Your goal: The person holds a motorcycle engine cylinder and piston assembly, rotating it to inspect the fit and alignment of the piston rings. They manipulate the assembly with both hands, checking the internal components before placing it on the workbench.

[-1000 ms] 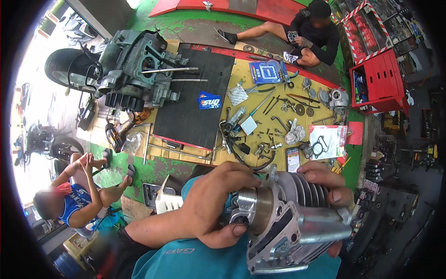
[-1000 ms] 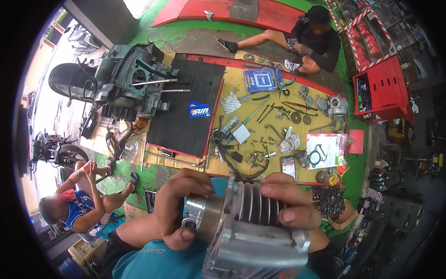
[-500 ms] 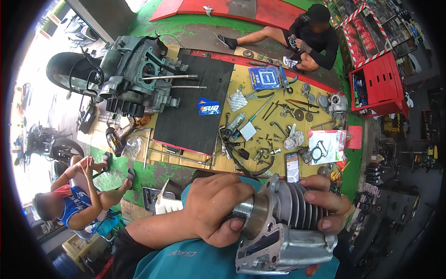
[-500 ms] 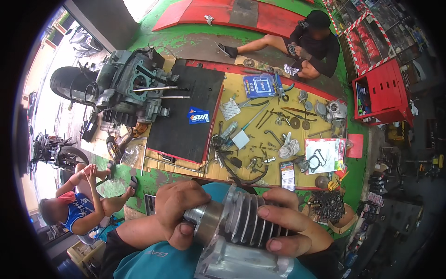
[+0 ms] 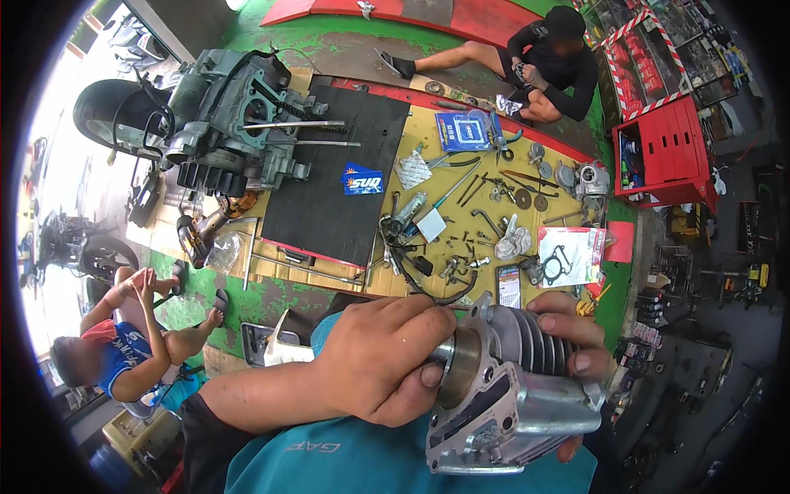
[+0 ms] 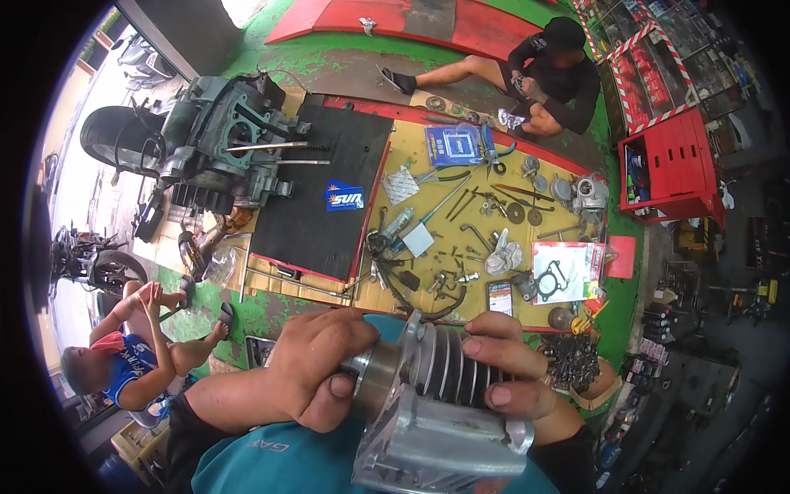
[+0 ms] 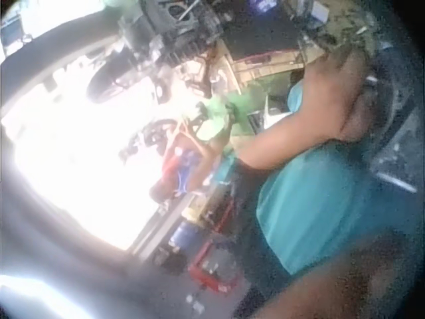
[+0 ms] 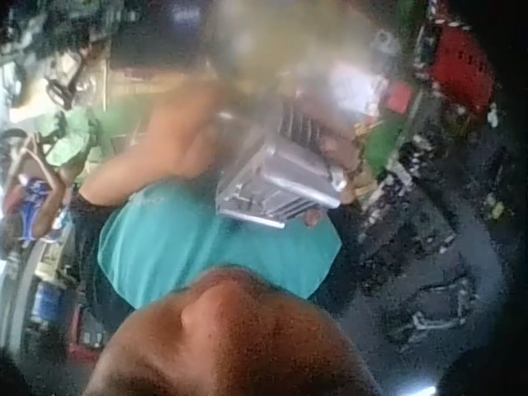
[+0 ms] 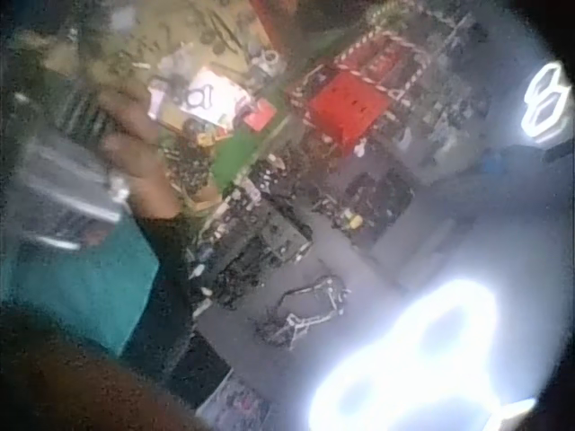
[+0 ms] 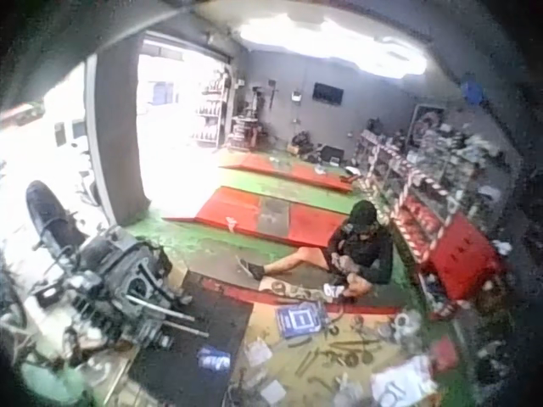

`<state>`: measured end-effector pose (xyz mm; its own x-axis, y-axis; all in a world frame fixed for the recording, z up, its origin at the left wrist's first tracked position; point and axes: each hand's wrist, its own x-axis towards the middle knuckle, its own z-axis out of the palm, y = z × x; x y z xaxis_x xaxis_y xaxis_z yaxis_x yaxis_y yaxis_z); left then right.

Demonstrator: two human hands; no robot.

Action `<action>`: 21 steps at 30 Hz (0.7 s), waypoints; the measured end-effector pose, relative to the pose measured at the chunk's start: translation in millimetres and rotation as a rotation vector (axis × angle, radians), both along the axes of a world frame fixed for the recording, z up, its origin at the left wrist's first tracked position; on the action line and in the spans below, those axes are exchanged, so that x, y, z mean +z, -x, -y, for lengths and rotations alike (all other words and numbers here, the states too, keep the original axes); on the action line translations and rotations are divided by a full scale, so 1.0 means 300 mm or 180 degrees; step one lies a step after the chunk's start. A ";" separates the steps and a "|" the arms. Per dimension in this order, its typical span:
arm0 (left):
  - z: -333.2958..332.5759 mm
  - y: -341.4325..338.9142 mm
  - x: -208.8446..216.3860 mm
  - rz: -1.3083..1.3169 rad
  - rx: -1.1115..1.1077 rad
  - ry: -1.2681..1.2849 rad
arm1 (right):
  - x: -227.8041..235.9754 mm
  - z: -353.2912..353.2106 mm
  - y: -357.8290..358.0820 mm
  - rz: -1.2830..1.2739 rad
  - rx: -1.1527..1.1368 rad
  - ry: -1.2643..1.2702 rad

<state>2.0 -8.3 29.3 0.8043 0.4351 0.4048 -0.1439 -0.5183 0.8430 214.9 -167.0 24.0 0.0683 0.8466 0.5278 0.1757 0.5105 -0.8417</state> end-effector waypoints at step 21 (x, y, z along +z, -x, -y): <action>-0.027 0.020 -0.008 -0.0406 0.0103 0.0578 | -0.051 0.005 0.033 -0.1978 -0.0222 0.1268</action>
